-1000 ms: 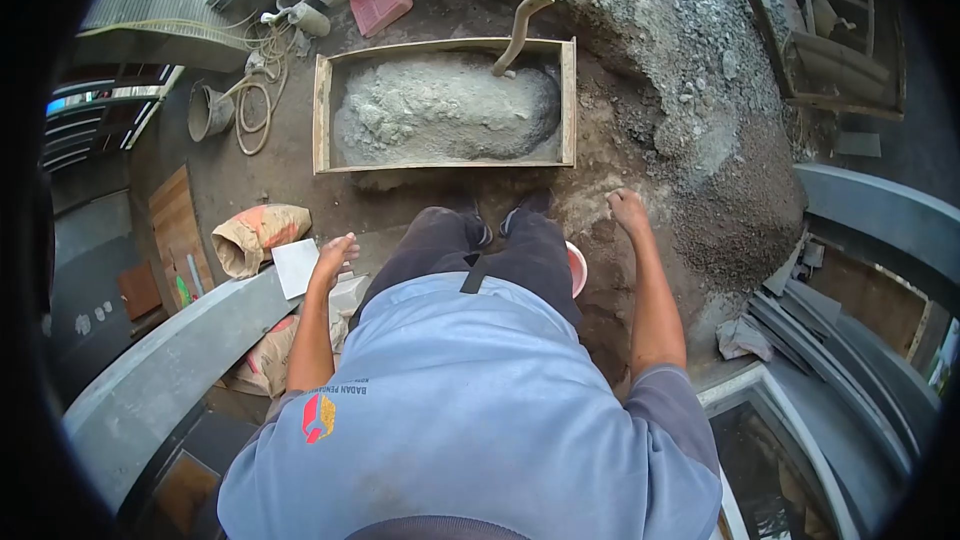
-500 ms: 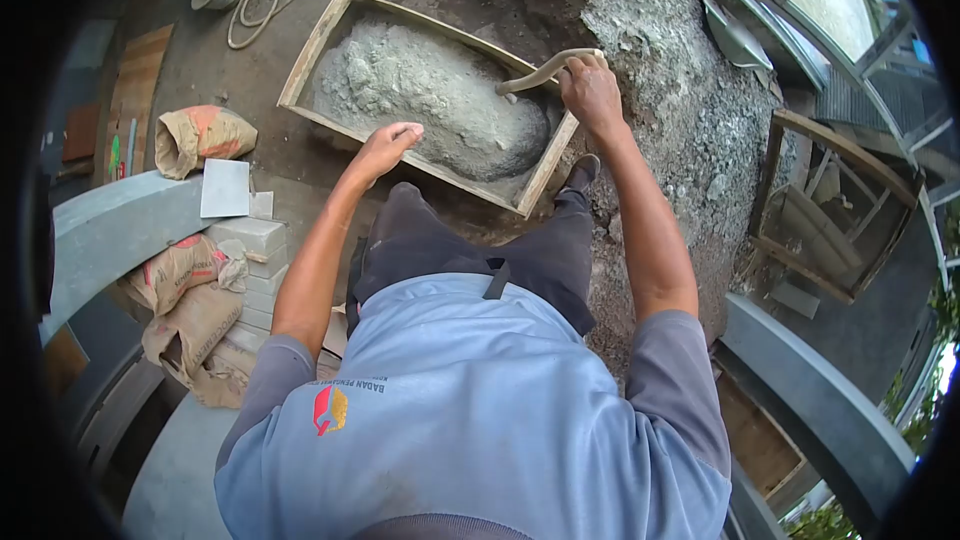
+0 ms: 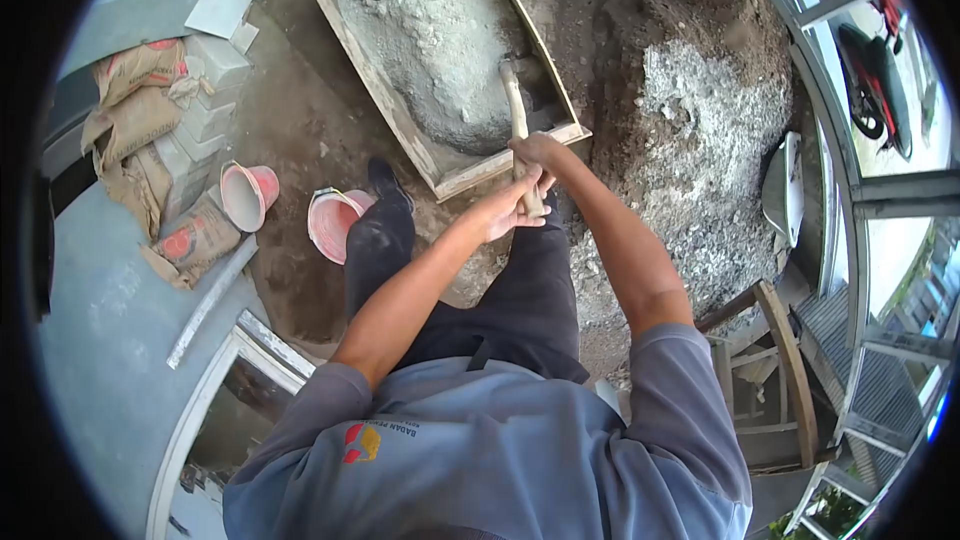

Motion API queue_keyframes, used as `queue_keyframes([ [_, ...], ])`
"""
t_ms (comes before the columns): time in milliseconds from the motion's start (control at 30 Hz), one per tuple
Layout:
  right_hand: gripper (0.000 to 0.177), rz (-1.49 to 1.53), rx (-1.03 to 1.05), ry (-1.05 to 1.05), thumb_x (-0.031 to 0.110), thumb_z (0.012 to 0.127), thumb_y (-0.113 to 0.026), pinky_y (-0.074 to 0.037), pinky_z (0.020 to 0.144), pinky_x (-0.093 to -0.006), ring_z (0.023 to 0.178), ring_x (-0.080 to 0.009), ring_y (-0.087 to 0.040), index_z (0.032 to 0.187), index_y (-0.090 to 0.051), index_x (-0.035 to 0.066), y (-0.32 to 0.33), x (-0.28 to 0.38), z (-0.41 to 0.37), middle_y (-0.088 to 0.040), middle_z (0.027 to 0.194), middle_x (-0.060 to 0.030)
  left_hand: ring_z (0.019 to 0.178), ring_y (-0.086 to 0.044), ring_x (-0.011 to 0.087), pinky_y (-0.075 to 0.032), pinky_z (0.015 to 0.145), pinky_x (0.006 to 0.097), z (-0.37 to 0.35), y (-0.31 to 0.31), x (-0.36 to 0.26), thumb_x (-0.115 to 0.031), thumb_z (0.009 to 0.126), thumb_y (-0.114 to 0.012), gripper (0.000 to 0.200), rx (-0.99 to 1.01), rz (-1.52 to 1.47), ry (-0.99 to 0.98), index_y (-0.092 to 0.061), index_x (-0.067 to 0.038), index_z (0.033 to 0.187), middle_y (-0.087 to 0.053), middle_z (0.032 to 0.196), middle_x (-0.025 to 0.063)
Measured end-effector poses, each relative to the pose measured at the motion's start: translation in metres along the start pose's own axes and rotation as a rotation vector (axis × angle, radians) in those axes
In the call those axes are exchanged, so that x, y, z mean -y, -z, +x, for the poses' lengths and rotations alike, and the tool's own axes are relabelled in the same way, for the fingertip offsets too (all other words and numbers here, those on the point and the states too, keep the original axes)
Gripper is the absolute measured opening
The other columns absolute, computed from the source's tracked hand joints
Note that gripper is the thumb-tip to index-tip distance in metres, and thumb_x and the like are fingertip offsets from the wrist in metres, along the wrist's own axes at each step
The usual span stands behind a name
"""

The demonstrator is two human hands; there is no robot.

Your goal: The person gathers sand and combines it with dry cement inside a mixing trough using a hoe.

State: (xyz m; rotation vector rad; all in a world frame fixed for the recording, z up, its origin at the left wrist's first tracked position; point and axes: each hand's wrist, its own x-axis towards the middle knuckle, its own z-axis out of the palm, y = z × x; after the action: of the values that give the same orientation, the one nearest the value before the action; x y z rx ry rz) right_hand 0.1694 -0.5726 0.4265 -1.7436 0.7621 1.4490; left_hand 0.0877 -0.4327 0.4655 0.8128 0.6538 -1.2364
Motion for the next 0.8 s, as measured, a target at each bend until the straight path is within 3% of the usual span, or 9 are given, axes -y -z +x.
queue_keyframes([
  [67,0.055,-0.111,0.028,0.056,0.041,0.090,-0.068,-0.065,0.059,-0.0449,0.076,-0.0331,-0.076,0.094,-0.072,-0.014,-0.015,-0.013,0.037,-0.071,0.082,-0.0240,0.096,-0.069,0.0237,-0.059,0.082,0.0451,0.006,0.017,0.021,-0.034,0.093,-0.081,0.060,0.036,-0.228,-0.046,-0.053,-0.010,0.140,-0.064,0.106,0.0044],
  [133,0.050,-0.033,-0.030,0.087,0.037,0.087,-0.072,-0.064,0.055,-0.0445,0.076,-0.0323,-0.076,0.093,-0.072,-0.013,-0.025,-0.015,0.091,-0.072,0.083,-0.0240,0.076,-0.068,0.0227,-0.058,0.068,0.0439,0.018,0.018,0.039,-0.010,0.087,-0.074,0.053,-0.172,-0.323,-0.064,-0.051,-0.006,0.134,-0.064,0.093,0.0089],
  [167,0.048,0.001,-0.051,0.097,0.035,0.085,-0.074,-0.063,0.053,-0.0443,0.076,-0.0318,-0.076,0.093,-0.072,-0.012,-0.035,-0.018,0.124,-0.072,0.084,-0.0239,0.052,-0.058,0.0207,-0.050,0.045,0.0386,0.017,0.009,0.046,0.001,0.076,-0.062,0.050,-0.305,-0.333,-0.112,-0.047,-0.004,0.124,-0.058,0.077,0.0099],
  [200,0.036,-0.120,-0.181,0.109,0.027,0.085,-0.077,-0.064,0.055,-0.0434,0.065,-0.0298,-0.071,0.086,-0.070,-0.008,-0.038,-0.018,0.177,-0.069,0.076,-0.0198,0.046,-0.054,0.0193,-0.046,0.041,0.0362,0.021,0.007,0.064,0.001,0.079,-0.061,0.035,-0.428,-0.241,-0.177,-0.048,-0.004,0.110,-0.055,0.071,0.0083],
  [267,0.031,0.571,-0.048,0.183,0.024,0.089,-0.075,-0.058,0.049,-0.0485,0.053,-0.0290,-0.063,0.080,-0.066,-0.004,-0.046,-0.025,0.244,-0.065,0.070,-0.0158,0.043,-0.053,0.0191,-0.045,0.040,0.0363,0.017,0.013,0.089,-0.003,0.086,-0.062,0.021,-0.486,-0.118,-0.239,-0.048,-0.003,0.103,-0.053,0.066,0.0062],
  [333,0.031,0.620,-0.201,-0.017,0.027,0.090,-0.075,-0.054,0.047,-0.0435,0.050,-0.0252,-0.059,0.077,-0.061,0.003,-0.054,-0.001,0.261,-0.057,0.063,-0.0107,0.041,-0.051,0.0172,-0.045,0.039,0.0361,0.003,0.018,0.085,-0.011,0.094,-0.063,0.017,-0.528,-0.152,-0.205,-0.048,-0.005,0.095,-0.051,0.062,0.0031],
  [500,0.034,0.496,-0.296,0.091,0.033,0.093,-0.071,-0.047,0.046,-0.0371,0.049,-0.0201,-0.055,0.080,-0.060,0.004,-0.066,-0.029,0.207,-0.055,0.063,-0.0064,0.076,-0.071,0.0455,-0.053,0.065,0.0496,-0.010,0.024,0.168,-0.025,0.097,-0.071,0.029,-0.638,0.270,-0.365,-0.054,-0.002,0.101,-0.067,0.077,0.0260],
  [700,0.028,0.743,-0.277,0.251,0.030,0.093,-0.069,-0.045,0.045,-0.0337,0.047,-0.0154,-0.049,0.085,-0.054,0.009,-0.083,0.025,0.095,-0.050,0.064,-0.0026,0.077,-0.074,0.0362,-0.056,0.071,0.0460,-0.023,0.059,0.219,-0.029,0.090,-0.075,0.031,-0.502,0.293,-0.348,-0.066,-0.002,0.102,-0.071,0.081,0.0192],
  [800,0.030,0.768,-0.230,0.346,0.031,0.095,-0.069,-0.044,0.042,-0.0348,0.044,-0.0164,-0.048,0.082,-0.052,0.010,-0.102,0.032,0.113,-0.050,0.062,-0.0034,0.078,-0.074,0.0352,-0.056,0.072,0.0461,-0.019,0.075,0.220,-0.031,0.089,-0.075,0.031,-0.580,0.304,-0.305,-0.068,-0.002,0.098,-0.072,0.080,0.0180],
])
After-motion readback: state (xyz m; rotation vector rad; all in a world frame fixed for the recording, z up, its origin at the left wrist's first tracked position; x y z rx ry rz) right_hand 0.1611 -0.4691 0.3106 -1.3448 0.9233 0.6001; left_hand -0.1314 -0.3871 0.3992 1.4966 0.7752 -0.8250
